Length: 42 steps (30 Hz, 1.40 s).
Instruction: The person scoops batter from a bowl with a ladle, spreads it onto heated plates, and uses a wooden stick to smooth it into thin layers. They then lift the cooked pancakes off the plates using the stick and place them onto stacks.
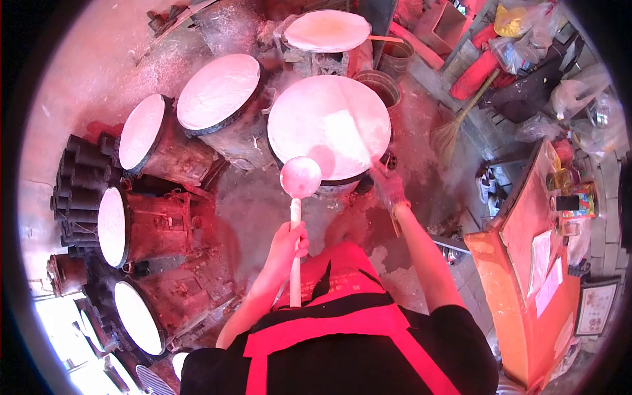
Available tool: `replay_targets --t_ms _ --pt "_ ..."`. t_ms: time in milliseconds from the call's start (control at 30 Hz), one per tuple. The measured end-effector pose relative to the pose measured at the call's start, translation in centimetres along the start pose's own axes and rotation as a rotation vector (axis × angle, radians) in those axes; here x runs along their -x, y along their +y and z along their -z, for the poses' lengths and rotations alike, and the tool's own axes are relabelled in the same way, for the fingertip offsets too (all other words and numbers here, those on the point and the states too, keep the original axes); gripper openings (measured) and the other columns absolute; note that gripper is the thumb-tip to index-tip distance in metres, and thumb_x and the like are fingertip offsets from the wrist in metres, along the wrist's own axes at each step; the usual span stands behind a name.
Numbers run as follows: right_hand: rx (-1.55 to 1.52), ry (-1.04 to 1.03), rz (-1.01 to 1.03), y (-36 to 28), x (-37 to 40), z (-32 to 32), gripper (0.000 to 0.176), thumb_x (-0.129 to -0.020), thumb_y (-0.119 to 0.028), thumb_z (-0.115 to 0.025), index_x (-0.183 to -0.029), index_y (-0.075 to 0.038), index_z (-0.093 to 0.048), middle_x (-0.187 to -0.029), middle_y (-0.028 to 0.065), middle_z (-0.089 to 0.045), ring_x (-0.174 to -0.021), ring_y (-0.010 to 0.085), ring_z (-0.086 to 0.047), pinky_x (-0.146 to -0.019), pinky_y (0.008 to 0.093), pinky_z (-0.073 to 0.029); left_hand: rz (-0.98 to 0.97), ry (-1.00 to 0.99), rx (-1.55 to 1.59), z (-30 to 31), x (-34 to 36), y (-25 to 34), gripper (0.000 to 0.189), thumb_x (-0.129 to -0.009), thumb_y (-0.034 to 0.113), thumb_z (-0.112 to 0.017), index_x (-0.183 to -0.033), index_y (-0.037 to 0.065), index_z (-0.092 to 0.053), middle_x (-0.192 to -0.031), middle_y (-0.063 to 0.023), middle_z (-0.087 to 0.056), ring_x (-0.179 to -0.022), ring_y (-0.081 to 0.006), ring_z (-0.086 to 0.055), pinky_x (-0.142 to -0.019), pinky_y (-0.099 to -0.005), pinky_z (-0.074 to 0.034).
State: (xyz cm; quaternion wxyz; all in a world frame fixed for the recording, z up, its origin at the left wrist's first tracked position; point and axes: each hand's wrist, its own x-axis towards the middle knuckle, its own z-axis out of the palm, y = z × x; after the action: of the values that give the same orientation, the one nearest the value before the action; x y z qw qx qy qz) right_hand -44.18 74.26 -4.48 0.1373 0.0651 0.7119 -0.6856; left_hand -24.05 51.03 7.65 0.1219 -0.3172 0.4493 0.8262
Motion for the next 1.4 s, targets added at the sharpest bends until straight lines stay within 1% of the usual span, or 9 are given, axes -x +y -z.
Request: replay_targets --t_ms 167,433,533,600,733,900,1100,1333,1400 --pt "0.020 -0.043 -0.003 1.8 9.0 1.2 0.036 -0.086 -0.018 -0.061 -0.122 -0.013 -0.057 -0.067 -0.0077 -0.053 -0.048 0.0014 -0.040 -0.042 0.0202 -0.033 -0.072 -0.014 -0.166 0.9 -6.8 2.7 0.014 -0.090 0.016 -0.052 -0.093 0.005 -0.045 -0.073 -0.0011 -0.047 -0.055 -0.0079 -0.044 -0.042 -0.0208 -0.034" --pt "-0.238 0.036 -0.091 7.9 9.9 -5.8 0.038 -0.090 -0.025 -0.056 -0.124 -0.011 -0.055 -0.093 0.0004 -0.060 -0.079 0.0077 -0.055 -0.066 0.0218 -0.044 -0.036 0.086 -0.262 -4.3 -16.8 0.6 0.016 -0.085 0.011 -0.047 -0.093 -0.002 -0.042 -0.066 -0.0095 -0.048 -0.048 -0.0181 -0.050 -0.040 -0.0305 -0.043" --pt "-0.416 -0.120 -0.381 2.5 11.7 -7.1 0.038 -0.090 -0.030 -0.056 -0.124 -0.015 -0.055 -0.078 -0.0024 -0.058 -0.064 0.0064 -0.052 -0.053 0.0216 -0.040 0.159 -0.310 0.123 -2.0 -16.0 4.3 0.014 -0.084 0.010 -0.047 -0.092 -0.002 -0.046 -0.065 -0.0076 -0.050 -0.051 -0.0169 -0.051 -0.042 -0.0272 -0.043" --pt "-0.351 -0.076 -0.234 -0.7 11.1 -7.1 0.036 -0.089 -0.033 -0.056 -0.122 -0.019 -0.056 -0.064 -0.0055 -0.053 -0.051 0.0063 -0.047 -0.044 0.0220 -0.035 -0.353 -0.118 -0.218 -2.8 -7.8 8.1 0.010 -0.087 0.010 -0.047 -0.091 0.001 -0.048 -0.065 -0.0029 -0.050 -0.051 -0.0112 -0.048 -0.043 -0.0216 -0.040" --pt "-0.140 0.220 -0.179 -3.2 8.1 -5.3 0.033 -0.089 -0.032 -0.056 -0.119 -0.018 -0.059 -0.078 -0.0044 -0.058 -0.063 0.0088 -0.052 -0.057 0.0235 -0.042 0.381 -0.567 0.406 4.3 -5.4 11.1 0.011 -0.091 0.009 -0.046 -0.096 0.000 -0.046 -0.071 -0.0016 -0.045 -0.047 -0.0059 -0.039 -0.034 -0.0169 -0.032" --pt "0.470 0.121 0.551 4.8 13.3 -10.2 0.031 -0.091 -0.023 -0.055 -0.117 -0.007 -0.059 -0.102 -0.0005 -0.062 -0.084 0.0085 -0.055 -0.076 0.0257 -0.046 0.607 -0.291 0.404 7.7 -5.3 13.0 0.008 -0.091 0.008 -0.045 -0.092 0.000 -0.043 -0.067 -0.0004 -0.040 -0.045 -0.0044 -0.034 -0.032 -0.0147 -0.028" --pt "0.076 0.333 0.079 0.0 15.0 -12.7 0.036 -0.090 -0.018 -0.054 -0.123 -0.002 -0.053 -0.115 0.0074 -0.061 -0.091 0.0111 -0.057 -0.079 0.0252 -0.045 0.479 -0.126 0.499 17.8 -2.4 11.8 0.007 -0.090 0.007 -0.046 -0.088 0.001 -0.042 -0.067 -0.0002 -0.041 -0.044 -0.0042 -0.035 -0.033 -0.0160 -0.029" --pt "0.659 -0.321 0.195 -0.2 13.6 -23.1 0.049 -0.085 -0.018 -0.058 -0.130 -0.005 -0.045 -0.123 0.0135 -0.056 -0.108 0.0166 -0.055 -0.089 0.0300 -0.044 -0.168 0.419 0.091 25.8 3.9 12.9 0.012 -0.085 0.008 -0.050 -0.091 0.004 -0.040 -0.069 -0.0009 -0.042 -0.046 -0.0074 -0.039 -0.038 -0.0210 -0.032" --pt "0.723 -0.365 0.554 -3.2 9.0 -30.9 0.046 -0.081 -0.016 -0.061 -0.125 -0.007 -0.050 -0.113 0.0175 -0.059 -0.100 0.0256 -0.060 -0.082 0.0344 -0.046 -0.170 0.366 0.272 28.7 4.7 15.3 0.012 -0.085 0.008 -0.050 -0.091 0.004 -0.040 -0.070 -0.0010 -0.042 -0.046 -0.0069 -0.037 -0.037 -0.0207 -0.031"
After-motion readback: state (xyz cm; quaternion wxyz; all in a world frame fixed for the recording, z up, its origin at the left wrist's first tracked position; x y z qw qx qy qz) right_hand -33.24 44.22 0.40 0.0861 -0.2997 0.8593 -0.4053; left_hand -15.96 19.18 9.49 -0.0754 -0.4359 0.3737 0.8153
